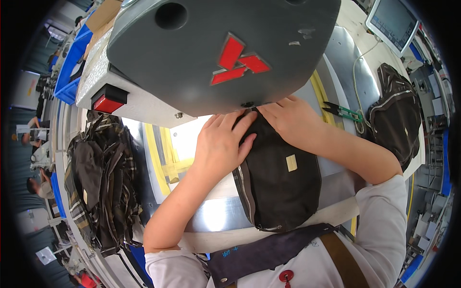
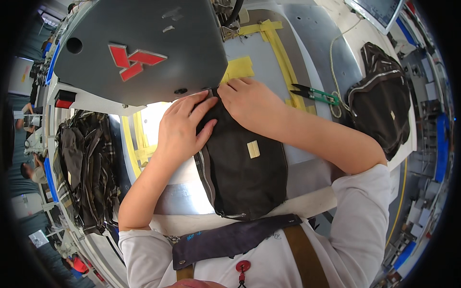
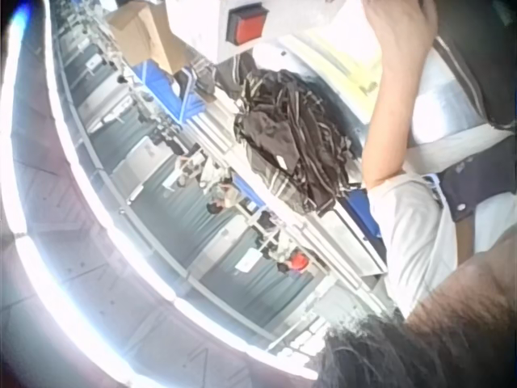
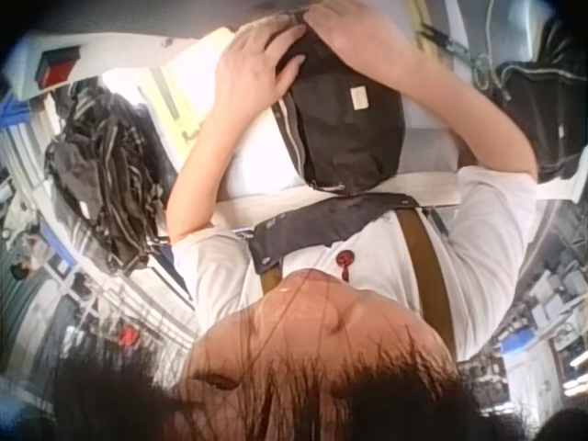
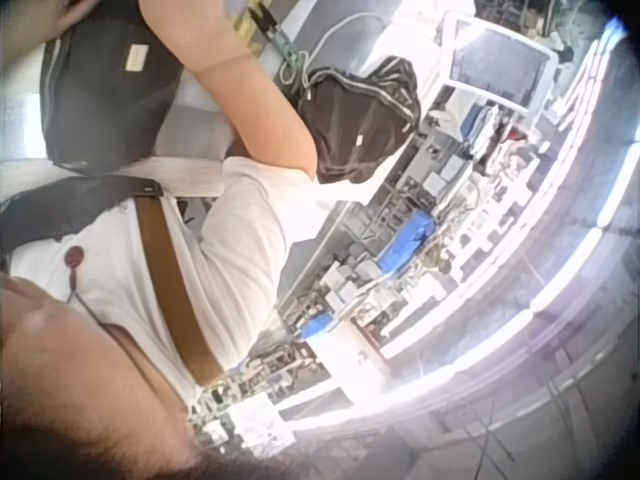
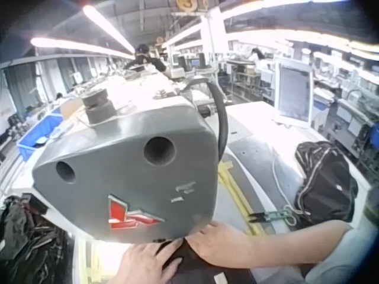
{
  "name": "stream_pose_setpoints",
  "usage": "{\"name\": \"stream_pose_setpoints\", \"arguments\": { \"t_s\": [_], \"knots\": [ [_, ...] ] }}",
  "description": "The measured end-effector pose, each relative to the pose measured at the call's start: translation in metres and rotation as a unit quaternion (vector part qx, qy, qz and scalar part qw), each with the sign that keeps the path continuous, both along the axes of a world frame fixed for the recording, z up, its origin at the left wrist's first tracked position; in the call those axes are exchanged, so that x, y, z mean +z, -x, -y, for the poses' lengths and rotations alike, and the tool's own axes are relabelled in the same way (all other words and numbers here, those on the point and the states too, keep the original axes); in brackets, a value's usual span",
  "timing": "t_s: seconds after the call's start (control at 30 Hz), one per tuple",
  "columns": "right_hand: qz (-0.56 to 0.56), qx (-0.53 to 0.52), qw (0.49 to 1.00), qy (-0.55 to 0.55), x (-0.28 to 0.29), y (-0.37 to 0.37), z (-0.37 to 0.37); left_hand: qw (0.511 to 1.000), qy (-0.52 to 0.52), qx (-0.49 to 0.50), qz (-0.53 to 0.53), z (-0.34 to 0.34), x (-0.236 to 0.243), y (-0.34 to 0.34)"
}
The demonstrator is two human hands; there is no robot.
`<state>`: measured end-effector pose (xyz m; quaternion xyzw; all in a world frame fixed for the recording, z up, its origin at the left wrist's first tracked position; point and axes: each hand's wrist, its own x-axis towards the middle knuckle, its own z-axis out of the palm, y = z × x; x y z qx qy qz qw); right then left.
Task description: The person operates an industrial sewing machine to stitch the edges of dark-colored fabric bags. They repeatedly align the bag under the needle, sew a short segment, and then use scissors to cut the thread before moving to the next bag or section.
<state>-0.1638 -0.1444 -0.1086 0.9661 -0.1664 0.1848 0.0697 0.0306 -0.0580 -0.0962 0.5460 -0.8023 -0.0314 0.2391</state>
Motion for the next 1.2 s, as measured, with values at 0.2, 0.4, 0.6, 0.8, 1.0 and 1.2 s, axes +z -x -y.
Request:
{"name": "stream_pose_setpoints", "arguments": {
  "t_s": [0.2, 0.4, 0.6, 0.8, 1.0, 1.2],
  "knots": [
    [0.023, 0.0, 1.0, 0.008, -0.001, 0.0, 0.001, 1.0, 0.02, -0.008, 0.022, 0.0, -0.002, -0.001],
    [-0.014, -0.033, 0.999, 0.012, -0.001, -0.004, 0.01, 0.999, 0.018, 0.002, 0.036, 0.009, -0.001, -0.003],
    [0.017, -0.013, 1.0, 0.004, 0.001, -0.005, 0.012, 0.999, 0.017, -0.001, 0.036, 0.01, -0.004, -0.005],
    [0.021, -0.013, 1.0, 0.019, -0.001, -0.004, 0.012, 0.999, 0.027, 0.002, 0.023, 0.009, -0.006, -0.004],
    [0.024, -0.02, 0.999, 0.003, 0.002, -0.004, 0.01, 0.999, 0.036, 0.002, 0.021, 0.007, -0.005, -0.003],
    [0.032, -0.062, 0.998, 0.004, -0.002, 0.002, 0.005, 1.0, 0.011, 0.005, -0.011, 0.003, -0.007, 0.005]
  ]
}}
